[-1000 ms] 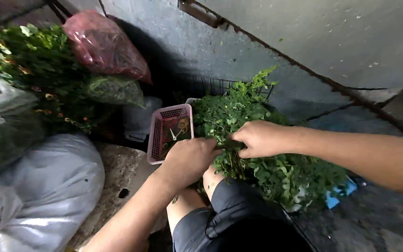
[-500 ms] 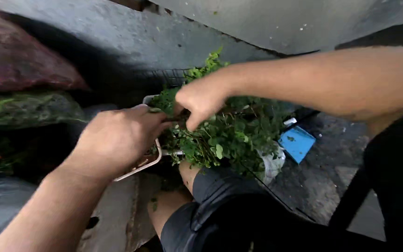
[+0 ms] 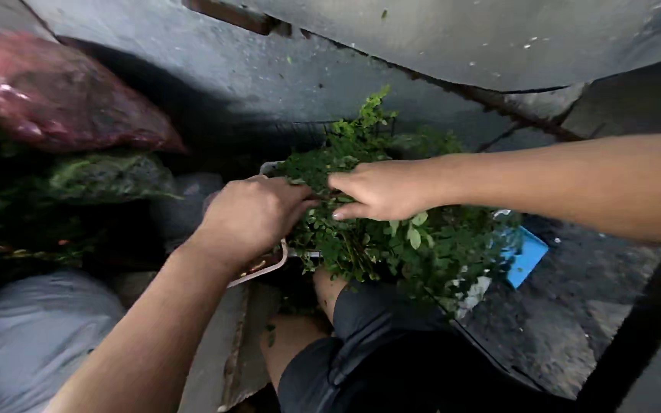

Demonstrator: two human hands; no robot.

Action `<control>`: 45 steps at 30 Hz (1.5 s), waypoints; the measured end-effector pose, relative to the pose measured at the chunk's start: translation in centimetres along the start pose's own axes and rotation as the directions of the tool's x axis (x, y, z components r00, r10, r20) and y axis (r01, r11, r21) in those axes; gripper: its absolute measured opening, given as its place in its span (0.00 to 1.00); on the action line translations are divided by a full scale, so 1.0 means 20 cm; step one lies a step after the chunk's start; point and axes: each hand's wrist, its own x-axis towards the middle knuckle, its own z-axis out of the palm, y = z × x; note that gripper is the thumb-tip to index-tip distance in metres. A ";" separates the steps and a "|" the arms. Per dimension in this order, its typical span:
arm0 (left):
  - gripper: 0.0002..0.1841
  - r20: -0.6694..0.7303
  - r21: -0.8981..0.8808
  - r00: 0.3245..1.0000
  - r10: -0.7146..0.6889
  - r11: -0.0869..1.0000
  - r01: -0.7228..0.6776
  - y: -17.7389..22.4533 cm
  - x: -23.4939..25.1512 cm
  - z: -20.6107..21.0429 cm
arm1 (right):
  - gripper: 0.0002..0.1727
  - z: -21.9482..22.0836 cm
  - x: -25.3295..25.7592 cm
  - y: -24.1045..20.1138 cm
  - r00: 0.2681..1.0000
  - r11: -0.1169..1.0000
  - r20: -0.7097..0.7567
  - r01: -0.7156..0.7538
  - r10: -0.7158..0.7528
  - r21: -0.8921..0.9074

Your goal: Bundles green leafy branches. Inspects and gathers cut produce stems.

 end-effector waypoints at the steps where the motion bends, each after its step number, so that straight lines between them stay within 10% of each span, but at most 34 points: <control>1: 0.18 0.010 0.000 1.000 0.009 1.000 -0.009 0.00 0.00 0.02 | 0.23 0.01 0.00 0.00 1.000 1.000 0.025 -0.010 0.010 -0.014; 8: 0.18 0.006 -0.065 1.000 -0.025 0.998 0.025 0.03 -0.02 0.07 | 0.23 0.03 0.00 0.03 0.997 0.973 -0.073 -0.005 -0.012 -0.231; 16: 0.18 0.177 -0.089 0.979 -0.106 0.988 0.123 0.05 -0.03 0.00 | 0.31 0.23 -0.02 -0.03 0.934 0.990 -0.329 -0.134 0.139 0.040; 22: 0.19 0.277 -0.041 0.954 -0.113 0.991 0.129 0.09 -0.03 -0.01 | 0.12 0.21 -0.02 0.01 0.960 0.997 -0.271 -0.070 0.065 -0.011; 30: 0.20 0.373 0.055 0.917 -0.145 0.989 0.134 0.10 0.00 -0.04 | 0.52 -0.09 -0.18 0.04 0.978 0.957 -0.021 -0.207 0.207 -0.205; 38: 0.18 0.235 0.054 0.969 -0.079 0.996 0.068 0.17 0.03 -0.02 | 0.16 0.09 0.03 0.06 0.987 0.984 -0.087 0.125 -0.136 -0.123; 42: 0.18 0.207 -0.012 0.976 -0.068 0.997 0.072 0.16 -0.04 0.02 | 0.14 0.13 -0.02 0.03 0.995 0.952 0.086 -0.077 0.053 0.297; 45: 0.19 0.203 -0.139 0.976 -0.078 0.984 0.108 0.16 -0.05 0.12 | 0.19 0.24 -0.09 0.01 0.987 0.980 -0.018 -0.156 0.160 0.125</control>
